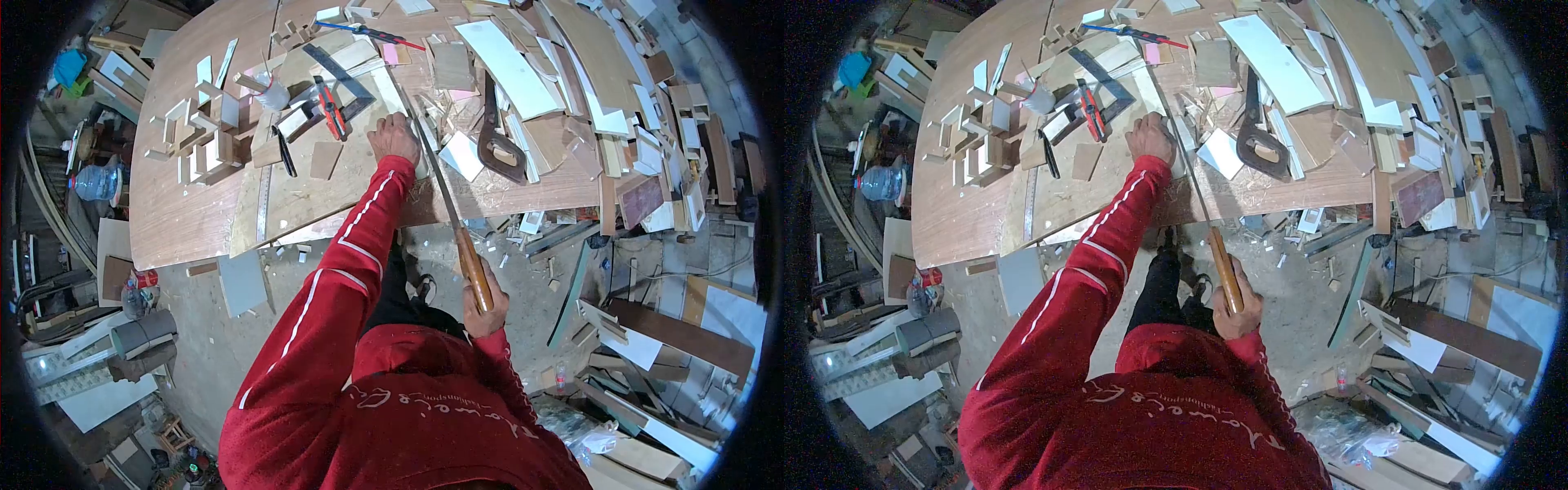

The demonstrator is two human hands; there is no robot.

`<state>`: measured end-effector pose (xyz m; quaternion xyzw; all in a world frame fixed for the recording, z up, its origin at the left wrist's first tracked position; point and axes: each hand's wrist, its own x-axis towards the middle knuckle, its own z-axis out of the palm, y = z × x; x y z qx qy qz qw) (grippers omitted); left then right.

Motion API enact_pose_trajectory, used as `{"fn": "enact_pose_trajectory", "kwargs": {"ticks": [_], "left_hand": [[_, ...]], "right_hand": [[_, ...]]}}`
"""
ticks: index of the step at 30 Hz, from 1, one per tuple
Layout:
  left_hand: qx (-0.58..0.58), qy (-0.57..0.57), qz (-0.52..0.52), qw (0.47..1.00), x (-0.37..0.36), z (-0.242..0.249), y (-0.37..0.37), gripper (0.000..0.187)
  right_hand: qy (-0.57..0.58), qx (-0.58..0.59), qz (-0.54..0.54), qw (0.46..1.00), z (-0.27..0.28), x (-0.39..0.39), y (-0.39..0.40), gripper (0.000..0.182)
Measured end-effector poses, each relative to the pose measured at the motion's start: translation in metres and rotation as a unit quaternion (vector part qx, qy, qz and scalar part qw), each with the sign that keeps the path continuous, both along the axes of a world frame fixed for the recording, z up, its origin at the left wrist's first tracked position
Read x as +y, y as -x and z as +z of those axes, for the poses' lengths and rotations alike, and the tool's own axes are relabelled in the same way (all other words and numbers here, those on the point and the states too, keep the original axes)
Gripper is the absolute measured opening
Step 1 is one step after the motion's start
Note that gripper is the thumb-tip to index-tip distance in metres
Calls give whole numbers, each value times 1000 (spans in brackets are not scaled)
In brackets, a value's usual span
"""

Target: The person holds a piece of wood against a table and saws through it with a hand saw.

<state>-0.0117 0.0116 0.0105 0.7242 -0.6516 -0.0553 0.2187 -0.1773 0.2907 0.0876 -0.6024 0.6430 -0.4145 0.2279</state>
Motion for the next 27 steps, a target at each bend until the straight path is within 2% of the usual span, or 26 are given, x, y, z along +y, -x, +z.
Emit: {"fn": "enact_pose_trajectory", "kwargs": {"ticks": [1, 4, 8, 9, 13, 16, 17, 20, 23, 27], "left_hand": [[-30, 2, -34, 999, -4, -6, -1, 35], [12, 0, -49, 999, 1, -1, 1, 33], [9, 21, -11, 1000, -4, -8, 3, 28], [29, 20, -14, 999, -2, -2, 5, 19], [13, 38, -13, 999, -4, -12, 4, 20], [13, 47, -17, 999, -3, -7, 6, 22], [15, 37, -18, 999, -2, -5, 5, 23], [19, 34, -17, 999, -4, -2, 3, 24], [28, 43, -9, 999, -3, -5, 5, 24], [20, 42, -19, 999, -2, -6, 3, 25]], "right_hand": [[-1, 0, 3, 1000, -1, -8, -3, 51], [45, 10, 4, 999, -4, -28, -8, 52], [-8, 3, 12, 1000, -4, -13, -4, 55], [-39, 7, 23, 999, -2, -3, -1, 56], [-6, -27, 22, 999, 6, 8, 2, 57], [-48, -22, 1, 999, 11, -20, -8, 57], [-32, -40, -3, 999, -8, -34, -10, 56], [-43, -46, -4, 998, -2, -41, -10, 54], [0, -60, 10, 998, -3, 3, -1, 52], [3, -35, 3, 999, -4, 8, 1, 52]]}}
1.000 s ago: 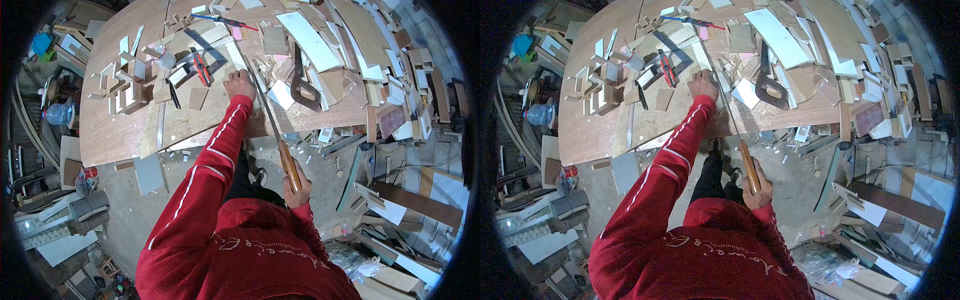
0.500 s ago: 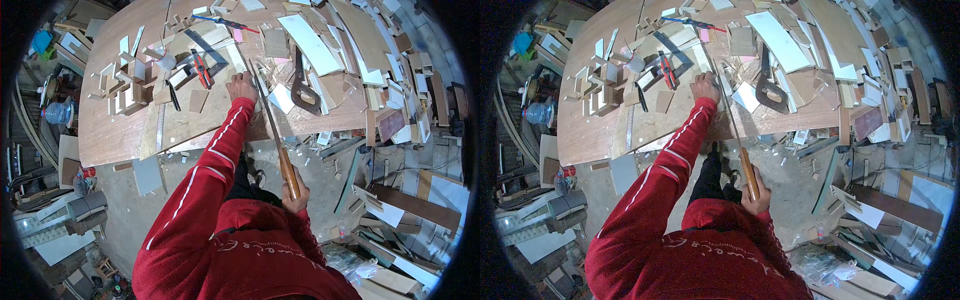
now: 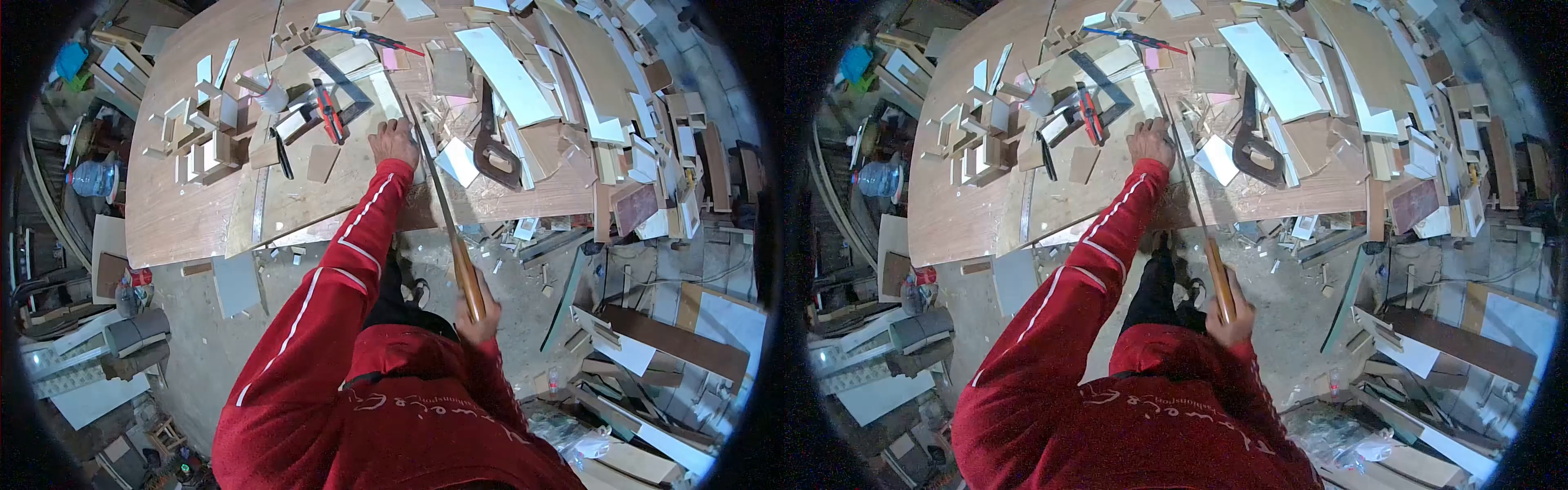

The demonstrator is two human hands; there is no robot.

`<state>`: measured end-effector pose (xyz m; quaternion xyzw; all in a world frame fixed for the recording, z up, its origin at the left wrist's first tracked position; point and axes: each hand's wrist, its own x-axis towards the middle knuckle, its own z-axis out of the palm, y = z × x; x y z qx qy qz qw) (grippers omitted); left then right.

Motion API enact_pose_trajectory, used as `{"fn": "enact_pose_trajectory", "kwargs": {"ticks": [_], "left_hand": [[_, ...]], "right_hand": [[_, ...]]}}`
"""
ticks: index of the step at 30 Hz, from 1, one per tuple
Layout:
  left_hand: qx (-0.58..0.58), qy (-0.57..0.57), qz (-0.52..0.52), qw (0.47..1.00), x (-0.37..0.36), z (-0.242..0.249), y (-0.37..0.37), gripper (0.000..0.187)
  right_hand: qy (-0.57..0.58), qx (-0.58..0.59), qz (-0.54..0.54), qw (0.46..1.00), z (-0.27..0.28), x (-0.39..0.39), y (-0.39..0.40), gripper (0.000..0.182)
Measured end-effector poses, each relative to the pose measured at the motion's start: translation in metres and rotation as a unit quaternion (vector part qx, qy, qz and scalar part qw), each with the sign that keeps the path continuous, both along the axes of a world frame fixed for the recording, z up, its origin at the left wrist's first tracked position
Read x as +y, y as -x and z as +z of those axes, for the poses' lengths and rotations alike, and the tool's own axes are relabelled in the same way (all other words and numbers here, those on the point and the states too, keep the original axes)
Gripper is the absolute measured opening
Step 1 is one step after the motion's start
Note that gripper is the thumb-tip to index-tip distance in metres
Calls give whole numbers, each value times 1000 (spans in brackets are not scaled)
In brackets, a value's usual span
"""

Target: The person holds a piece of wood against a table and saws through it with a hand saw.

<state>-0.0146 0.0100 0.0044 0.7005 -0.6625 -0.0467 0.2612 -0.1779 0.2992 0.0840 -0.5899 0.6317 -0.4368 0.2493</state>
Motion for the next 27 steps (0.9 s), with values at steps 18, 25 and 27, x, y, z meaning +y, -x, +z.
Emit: {"fn": "enact_pose_trajectory", "kwargs": {"ticks": [18, 25, 27], "left_hand": [[1, 3, 8, 1000, -3, 0, -1, 27], [-13, -10, 7, 1000, 0, -4, -3, 28], [-19, -20, 1, 1000, -3, -2, 0, 29]], "right_hand": [[-78, -18, 5, 997, -9, -73, -17, 51], [-100, -73, 5, 992, 7, -1, -1, 49], [-53, -29, 20, 998, 2, -41, -10, 50]]}}
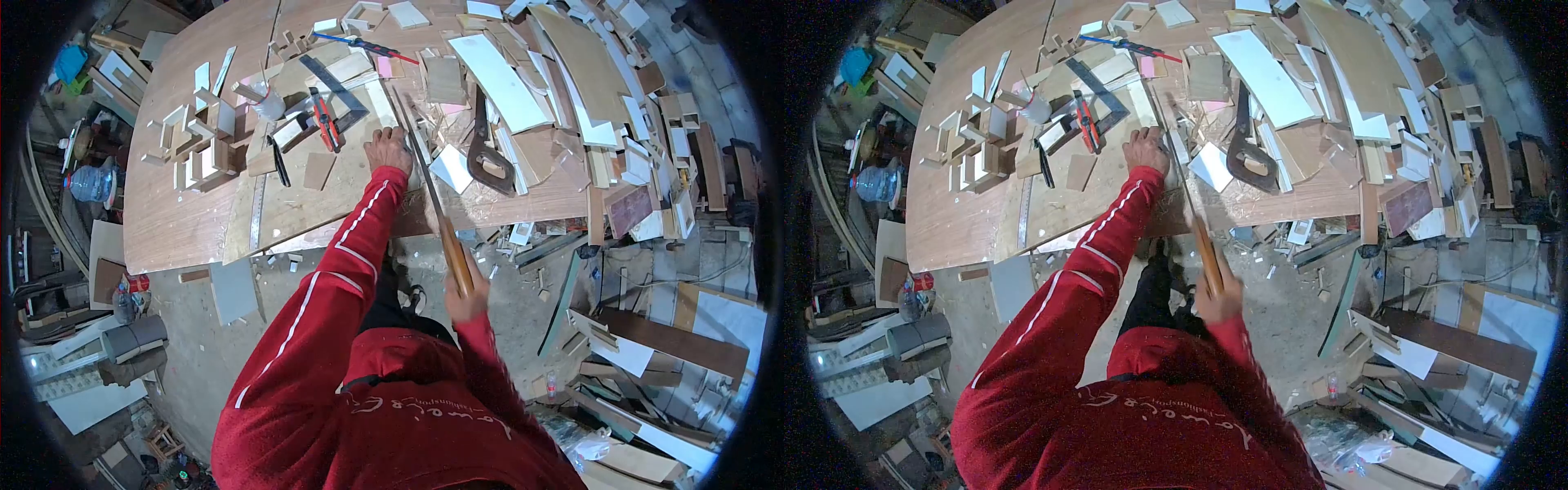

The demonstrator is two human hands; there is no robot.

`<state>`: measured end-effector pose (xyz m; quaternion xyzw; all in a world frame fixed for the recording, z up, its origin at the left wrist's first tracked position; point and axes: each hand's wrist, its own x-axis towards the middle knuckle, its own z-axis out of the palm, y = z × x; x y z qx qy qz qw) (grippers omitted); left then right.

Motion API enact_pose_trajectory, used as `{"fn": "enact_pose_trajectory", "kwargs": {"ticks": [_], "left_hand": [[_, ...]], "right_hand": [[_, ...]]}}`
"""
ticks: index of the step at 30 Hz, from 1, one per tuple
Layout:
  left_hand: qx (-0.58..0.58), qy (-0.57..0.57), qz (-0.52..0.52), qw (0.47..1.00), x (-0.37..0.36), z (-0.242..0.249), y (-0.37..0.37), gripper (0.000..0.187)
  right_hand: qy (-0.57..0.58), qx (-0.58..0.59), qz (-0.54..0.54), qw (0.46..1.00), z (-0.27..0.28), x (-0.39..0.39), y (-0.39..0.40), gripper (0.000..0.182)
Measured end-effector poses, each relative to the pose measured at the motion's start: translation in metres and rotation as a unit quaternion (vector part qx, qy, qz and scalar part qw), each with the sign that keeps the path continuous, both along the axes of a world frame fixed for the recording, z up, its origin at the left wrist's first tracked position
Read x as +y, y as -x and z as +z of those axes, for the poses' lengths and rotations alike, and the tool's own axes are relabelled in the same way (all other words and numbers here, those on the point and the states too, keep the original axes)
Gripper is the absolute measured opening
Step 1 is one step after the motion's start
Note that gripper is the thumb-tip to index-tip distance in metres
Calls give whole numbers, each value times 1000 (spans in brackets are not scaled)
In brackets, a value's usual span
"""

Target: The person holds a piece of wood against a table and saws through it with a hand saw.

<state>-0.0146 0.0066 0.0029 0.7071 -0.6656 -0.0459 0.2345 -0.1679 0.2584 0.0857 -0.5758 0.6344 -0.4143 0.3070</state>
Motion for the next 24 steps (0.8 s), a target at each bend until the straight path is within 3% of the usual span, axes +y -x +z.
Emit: {"fn": "enact_pose_trajectory", "kwargs": {"ticks": [3, 6, 7, 10, 13, 16, 20, 24], "left_hand": [[10, 31, 12, 999, 0, 1, -3, 28], [27, 37, 12, 999, 2, -3, -1, 25], [27, 36, 16, 999, 2, -4, -2, 25], [31, 30, 7, 999, 1, -4, -3, 26], [6, 41, 5, 999, -1, -4, -2, 26], [26, 33, -8, 999, -4, -2, -6, 26], [20, 31, 14, 999, -1, 1, -1, 25], [10, 24, -5, 1000, 1, 1, -2, 23]], "right_hand": [[-76, -5, 2, 997, -5, -37, -8, 50], [-73, -41, 1, 996, 1, 9, 2, 49], [-7, -25, 6, 1000, -8, 31, 8, 49], [-41, -49, -4, 998, 6, 49, 11, 48], [9, 28, -8, 1000, -9, -14, -4, 56], [36, 0, -2, 999, -20, -42, -9, 56], [16, -32, -4, 999, -8, 37, 11, 47], [-45, -44, -13, 998, 1, 35, 9, 48]]}}
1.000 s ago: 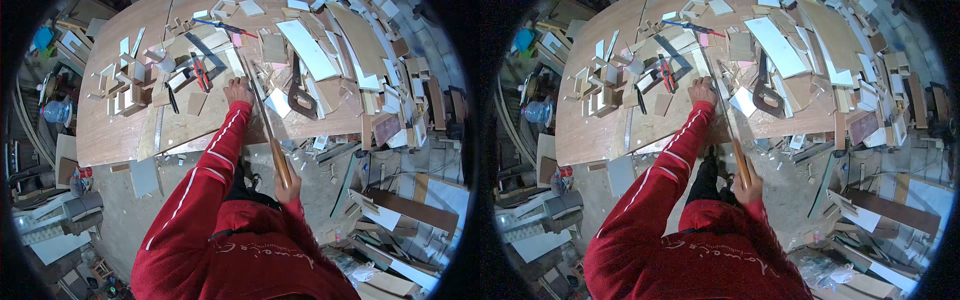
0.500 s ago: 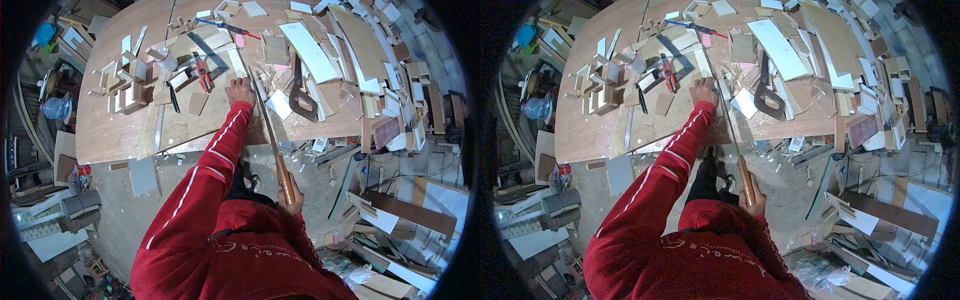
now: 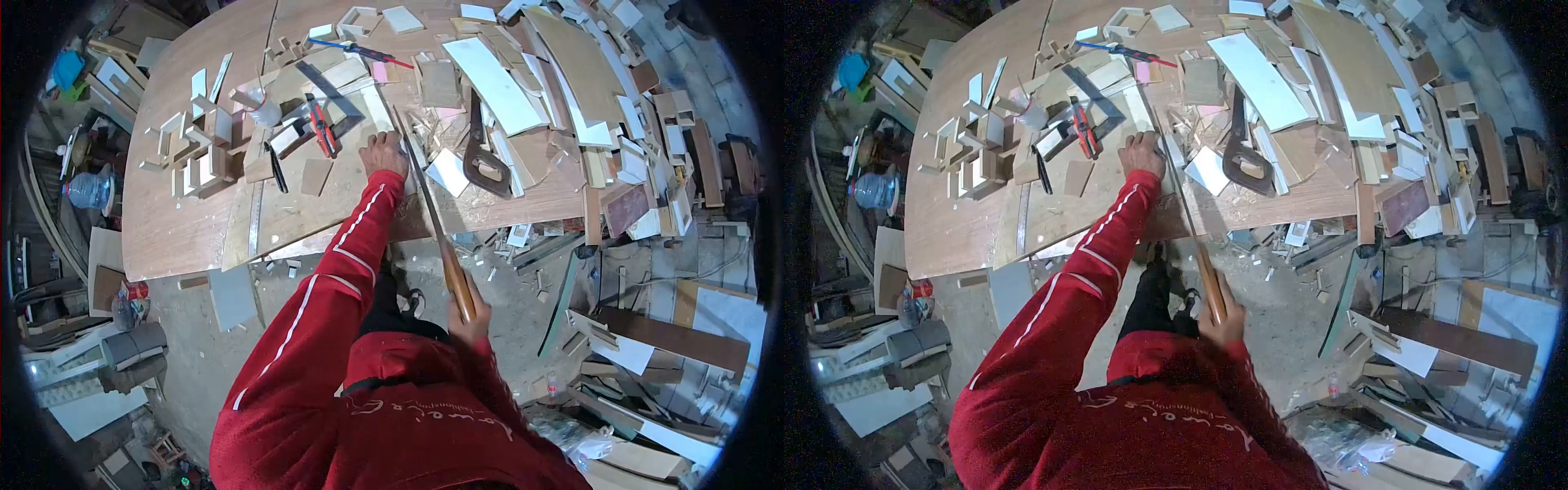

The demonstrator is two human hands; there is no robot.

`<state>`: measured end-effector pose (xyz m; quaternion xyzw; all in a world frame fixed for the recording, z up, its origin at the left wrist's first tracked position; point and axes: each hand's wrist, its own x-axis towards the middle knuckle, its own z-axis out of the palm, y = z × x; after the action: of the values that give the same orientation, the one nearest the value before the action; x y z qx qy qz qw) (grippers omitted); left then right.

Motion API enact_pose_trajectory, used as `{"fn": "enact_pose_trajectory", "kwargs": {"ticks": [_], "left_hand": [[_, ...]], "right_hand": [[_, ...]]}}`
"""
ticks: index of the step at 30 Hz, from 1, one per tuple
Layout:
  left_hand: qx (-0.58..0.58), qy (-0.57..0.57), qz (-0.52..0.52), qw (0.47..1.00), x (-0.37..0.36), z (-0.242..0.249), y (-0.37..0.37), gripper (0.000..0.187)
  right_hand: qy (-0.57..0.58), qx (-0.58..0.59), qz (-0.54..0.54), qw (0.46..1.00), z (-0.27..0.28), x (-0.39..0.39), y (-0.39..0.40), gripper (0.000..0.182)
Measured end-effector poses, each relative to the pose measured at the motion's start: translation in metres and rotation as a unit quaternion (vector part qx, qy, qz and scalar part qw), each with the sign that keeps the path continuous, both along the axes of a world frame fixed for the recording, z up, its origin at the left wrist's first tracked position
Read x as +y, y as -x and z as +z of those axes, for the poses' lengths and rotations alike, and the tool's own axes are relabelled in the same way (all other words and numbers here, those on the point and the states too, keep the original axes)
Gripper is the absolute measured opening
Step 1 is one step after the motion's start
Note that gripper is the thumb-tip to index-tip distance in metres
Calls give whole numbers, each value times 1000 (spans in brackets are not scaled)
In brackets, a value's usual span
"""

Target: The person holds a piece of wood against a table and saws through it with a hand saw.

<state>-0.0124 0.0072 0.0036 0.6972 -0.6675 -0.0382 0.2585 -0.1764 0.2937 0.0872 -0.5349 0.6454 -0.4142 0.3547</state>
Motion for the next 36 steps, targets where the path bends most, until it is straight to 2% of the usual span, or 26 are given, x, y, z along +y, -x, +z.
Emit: {"fn": "enact_pose_trajectory", "kwargs": {"ticks": [2, 5, 7, 10, 11, 13, 14, 16, 19, 21, 24, 25, 27, 28, 30, 31, 33, 35, 36], "left_hand": [[-1, -5, 1, 1000, -2, 2, 1, 23], [-4, -7, -3, 1000, -5, 2, -1, 23], [13, -3, 11, 1000, -3, -3, 1, 26], [-1, 19, 6, 1000, -1, -2, 0, 26], [-1, 22, 2, 1000, -2, -1, 2, 26], [0, 7, -6, 1000, 1, 1, 1, 27], [-1, 7, -4, 1000, 0, 0, 1, 27], [4, 6, -9, 1000, -1, -2, -2, 27], [4, -4, 4, 1000, 1, -1, 3, 27], [-2, -10, 14, 1000, -3, -2, 0, 28], [5, 17, -6, 1000, -4, -5, 2, 28], [5, 14, -8, 1000, -3, -3, 1, 28], [2, 7, -7, 1000, 2, -3, -1, 28], [11, 4, -8, 1000, 4, -4, -3, 28], [28, 5, -15, 999, -1, -4, 1, 28], [20, 4, -7, 1000, 1, -6, 2, 28], [12, 9, 9, 1000, -3, -4, -1, 29], [-3, 0, -16, 1000, 1, 0, 0, 31], [-3, 1, -22, 1000, 1, 1, 2, 31]], "right_hand": [[49, 52, 18, 997, -11, -50, -13, 54], [95, 45, 20, 994, -19, -72, -15, 53], [48, 35, 31, 998, -24, -3, 4, 47], [14, 7, -5, 1000, -1, 26, 3, 47], [17, 8, -9, 1000, -6, 17, 0, 47], [78, 107, 15, 991, -22, -25, -7, 46], [78, 105, 17, 991, -18, -49, -11, 46], [-32, 11, 3, 999, -5, -84, -22, 45], [8, 28, 5, 1000, -10, -28, -10, 46], [-20, 7, -4, 1000, 2, 14, -3, 47], [-17, -7, -18, 1000, -4, 11, -4, 50], [41, 53, 0, 998, -16, -10, -7, 51], [80, 38, -18, 996, -20, -67, -24, 57], [77, 34, -20, 996, -19, -64, -25, 57], [-3, 26, 1, 1000, -15, -59, -15, 56], [-1, 27, 6, 1000, -24, -30, -8, 50], [14, 20, -3, 1000, -44, 22, 6, 50], [25, 7, -21, 999, -39, 33, 5, 51], [15, 18, -10, 1000, -17, 17, 0, 50]]}}
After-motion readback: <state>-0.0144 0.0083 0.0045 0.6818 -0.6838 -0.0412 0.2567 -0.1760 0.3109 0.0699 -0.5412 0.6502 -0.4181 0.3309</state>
